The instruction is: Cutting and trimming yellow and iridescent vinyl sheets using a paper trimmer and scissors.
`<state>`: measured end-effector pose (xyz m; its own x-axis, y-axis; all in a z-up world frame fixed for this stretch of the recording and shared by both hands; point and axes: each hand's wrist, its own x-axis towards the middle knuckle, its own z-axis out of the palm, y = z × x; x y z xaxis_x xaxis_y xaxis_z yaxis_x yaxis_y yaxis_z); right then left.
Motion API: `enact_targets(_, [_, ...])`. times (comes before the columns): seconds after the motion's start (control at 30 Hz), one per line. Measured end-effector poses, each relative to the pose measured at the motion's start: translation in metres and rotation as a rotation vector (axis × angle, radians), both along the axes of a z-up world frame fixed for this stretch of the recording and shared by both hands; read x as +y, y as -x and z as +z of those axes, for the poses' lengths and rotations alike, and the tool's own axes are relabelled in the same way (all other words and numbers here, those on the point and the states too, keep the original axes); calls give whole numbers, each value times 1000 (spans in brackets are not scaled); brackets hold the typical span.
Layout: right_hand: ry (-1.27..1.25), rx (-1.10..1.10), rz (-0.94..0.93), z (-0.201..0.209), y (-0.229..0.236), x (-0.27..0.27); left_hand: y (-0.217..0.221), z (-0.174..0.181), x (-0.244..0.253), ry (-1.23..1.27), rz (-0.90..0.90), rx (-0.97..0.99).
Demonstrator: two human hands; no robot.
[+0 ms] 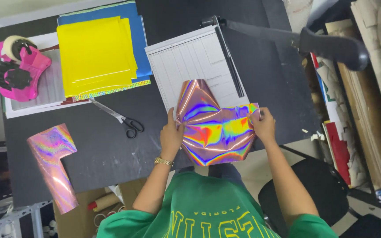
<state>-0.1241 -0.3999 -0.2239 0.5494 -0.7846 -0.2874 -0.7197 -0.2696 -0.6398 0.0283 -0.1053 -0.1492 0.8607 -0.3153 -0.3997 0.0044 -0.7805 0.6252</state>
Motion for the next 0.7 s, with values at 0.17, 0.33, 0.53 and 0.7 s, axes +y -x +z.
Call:
enact_targets(0.17, [-29,-32,26,-11,4,-30,8,-15,-17,74,119,-24])
enact_targets(0.33, [-73,-86,44,-8,8,-40,17,-28,-24,205,262,-42])
enact_targets(0.53, [-133,-142,84,-13,7,-49,30,-25,-30,296,358,9])
enact_targets(0.7, [-126,-170,117,-29,5,-63,39,-47,-21,388,420,53])
